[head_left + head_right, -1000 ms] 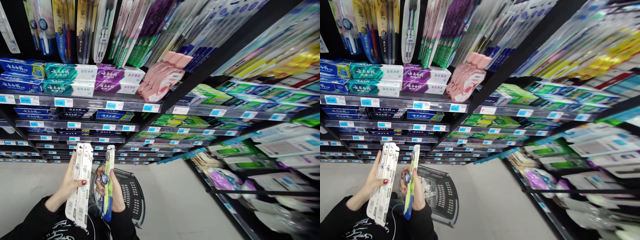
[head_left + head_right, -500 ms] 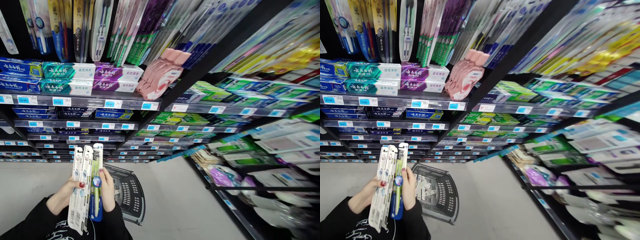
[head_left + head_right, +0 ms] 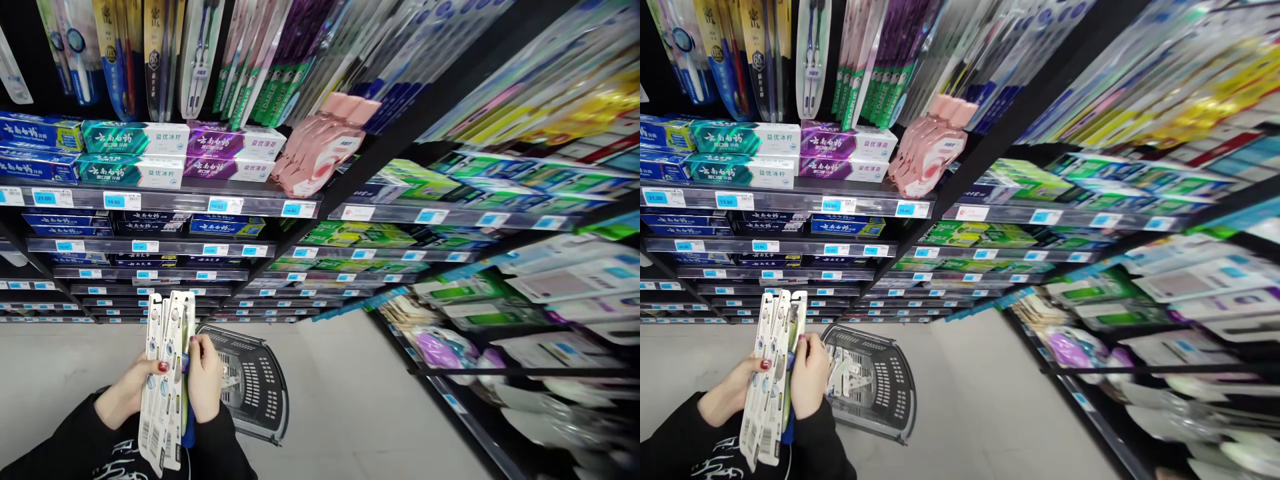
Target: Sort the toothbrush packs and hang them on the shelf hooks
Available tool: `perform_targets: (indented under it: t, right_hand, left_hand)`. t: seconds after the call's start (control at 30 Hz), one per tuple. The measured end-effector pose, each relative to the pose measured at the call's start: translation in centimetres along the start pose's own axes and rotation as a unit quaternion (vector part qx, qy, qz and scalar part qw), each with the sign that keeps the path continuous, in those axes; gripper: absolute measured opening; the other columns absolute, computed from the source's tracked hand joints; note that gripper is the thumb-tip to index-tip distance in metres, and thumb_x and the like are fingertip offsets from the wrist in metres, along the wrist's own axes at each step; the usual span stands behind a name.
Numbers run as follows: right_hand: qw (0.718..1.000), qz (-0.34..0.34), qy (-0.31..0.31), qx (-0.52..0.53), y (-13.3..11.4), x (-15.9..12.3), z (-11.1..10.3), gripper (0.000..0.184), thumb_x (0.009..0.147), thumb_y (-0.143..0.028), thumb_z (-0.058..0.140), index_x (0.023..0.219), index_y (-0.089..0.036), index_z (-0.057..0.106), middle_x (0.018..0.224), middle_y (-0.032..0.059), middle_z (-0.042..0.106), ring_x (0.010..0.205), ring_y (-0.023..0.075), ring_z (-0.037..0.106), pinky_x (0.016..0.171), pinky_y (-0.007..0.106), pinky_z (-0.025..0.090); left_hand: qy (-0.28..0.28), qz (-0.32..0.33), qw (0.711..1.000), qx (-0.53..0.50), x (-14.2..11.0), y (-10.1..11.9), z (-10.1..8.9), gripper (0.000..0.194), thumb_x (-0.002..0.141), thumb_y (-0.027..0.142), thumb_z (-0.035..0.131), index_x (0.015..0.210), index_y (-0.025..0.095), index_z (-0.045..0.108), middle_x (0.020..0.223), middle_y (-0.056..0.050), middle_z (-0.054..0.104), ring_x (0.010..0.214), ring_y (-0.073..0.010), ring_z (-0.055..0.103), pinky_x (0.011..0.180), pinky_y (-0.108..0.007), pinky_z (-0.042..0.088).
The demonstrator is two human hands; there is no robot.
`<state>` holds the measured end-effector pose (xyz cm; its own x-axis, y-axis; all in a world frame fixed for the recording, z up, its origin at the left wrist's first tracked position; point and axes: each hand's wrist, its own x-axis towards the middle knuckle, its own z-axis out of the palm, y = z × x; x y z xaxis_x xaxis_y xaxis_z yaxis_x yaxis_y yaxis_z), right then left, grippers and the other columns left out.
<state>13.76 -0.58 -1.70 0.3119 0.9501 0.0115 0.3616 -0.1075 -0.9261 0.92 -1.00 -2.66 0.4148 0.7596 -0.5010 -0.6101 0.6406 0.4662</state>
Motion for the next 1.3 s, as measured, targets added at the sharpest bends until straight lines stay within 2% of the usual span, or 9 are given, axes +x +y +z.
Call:
perform_targets:
  t: [0.17,0.37,0.5,0.7,0.8,0.9,1.07,1.17,1.3]
  right_hand:
    - [0.998,-0.031,-0.018,0.059,0.2,-0.8,0.4,0.015,0.083,-0.033,0.042,0.083,-0.02,0.049,0.081,0.0043,0.053,0.076,0.0195,0.051,0.069,0.032,0.038]
    - [0.977,-0.059,0.029,0.205,0.3,-1.5,-0.2,0.026,0.083,-0.033,0.04,0.103,-0.022,0.051,0.098,0.0058,0.051,0.091,0.0213,0.051,0.082,0.038,0.039]
    - [0.965,-0.048,-0.059,0.251,0.1,-1.2,-1.9,0.019,0.074,-0.032,0.049,0.081,-0.023,0.063,0.103,0.0062,0.05,0.101,0.0257,0.048,0.088,0.041,0.037]
    - [0.881,0.067,-0.258,0.39,-0.7,-2.1,-4.6,0.033,0.058,-0.032,0.062,0.09,-0.022,0.063,0.12,0.0085,0.046,0.082,0.0239,0.054,0.068,0.037,0.044]
    - [0.914,0.042,-0.255,0.313,-0.5,-2.2,-4.8,0.016,0.062,-0.032,0.066,0.072,-0.02,0.063,0.106,0.0067,0.052,0.068,0.0166,0.052,0.067,0.033,0.043]
    - [0.931,0.004,-0.202,0.305,-0.3,-1.5,-4.9,0.021,0.066,-0.04,0.065,0.064,-0.02,0.059,0.089,0.0063,0.056,0.087,0.0231,0.052,0.078,0.036,0.041]
    - [0.942,0.122,-0.043,0.311,-1.0,0.7,-6.0,0.021,0.077,-0.042,0.053,0.085,-0.023,0.054,0.061,-0.001,0.053,0.06,0.017,0.054,0.058,0.029,0.043]
    - [0.984,0.088,0.009,0.153,-1.5,1.9,-6.4,0.023,0.076,-0.041,0.054,0.087,-0.02,0.055,0.062,-0.0014,0.055,0.057,0.0145,0.051,0.057,0.026,0.042]
    - [0.996,0.016,-0.041,0.074,-1.5,2.5,-5.1,0.024,0.077,-0.037,0.052,0.089,-0.018,0.058,0.084,0.0036,0.063,0.076,0.0183,0.056,0.071,0.028,0.043]
  left_hand:
    - [0.033,0.032,0.997,0.06,-0.3,0.3,0.7,0.049,0.058,0.008,0.066,0.106,0.013,0.057,0.086,-0.009,0.072,0.079,-0.0268,0.065,0.07,-0.036,0.051]
    - [0.07,0.059,0.99,0.109,-1.0,0.1,1.6,0.036,0.061,0.013,0.067,0.097,0.014,0.062,0.091,-0.009,0.071,0.085,-0.0262,0.064,0.074,-0.035,0.049]
    - [0.062,0.058,0.991,0.099,-1.3,0.2,2.2,0.039,0.063,0.016,0.067,0.102,0.015,0.061,0.094,-0.009,0.071,0.088,-0.0271,0.064,0.074,-0.035,0.049]
    - [0.083,0.055,0.991,0.091,-0.8,0.0,1.3,0.043,0.066,0.018,0.067,0.107,0.015,0.058,0.092,-0.01,0.071,0.082,-0.027,0.065,0.07,-0.036,0.05]
    - [0.073,0.062,0.992,0.084,-0.4,-0.3,0.9,0.046,0.064,0.016,0.068,0.109,0.013,0.057,0.091,-0.011,0.071,0.083,-0.028,0.065,0.072,-0.038,0.05]
    - [0.07,0.072,0.992,0.079,-0.1,-0.2,0.9,0.048,0.063,0.015,0.069,0.11,0.013,0.057,0.09,-0.011,0.071,0.083,-0.0277,0.065,0.072,-0.038,0.05]
    - [0.12,0.12,0.982,0.083,0.0,1.2,0.7,0.038,0.061,0.018,0.071,0.098,0.013,0.062,0.086,-0.009,0.073,0.076,-0.0271,0.067,0.067,-0.037,0.053]
    - [0.075,0.123,0.98,0.139,-0.2,2.2,0.8,0.033,0.06,0.017,0.072,0.091,0.013,0.065,0.086,-0.01,0.073,0.077,-0.0285,0.067,0.066,-0.036,0.053]
    - [0.008,0.103,0.977,0.189,-1.0,2.9,1.9,0.032,0.06,0.015,0.072,0.092,0.012,0.066,0.091,-0.012,0.072,0.083,-0.0291,0.065,0.072,-0.037,0.051]
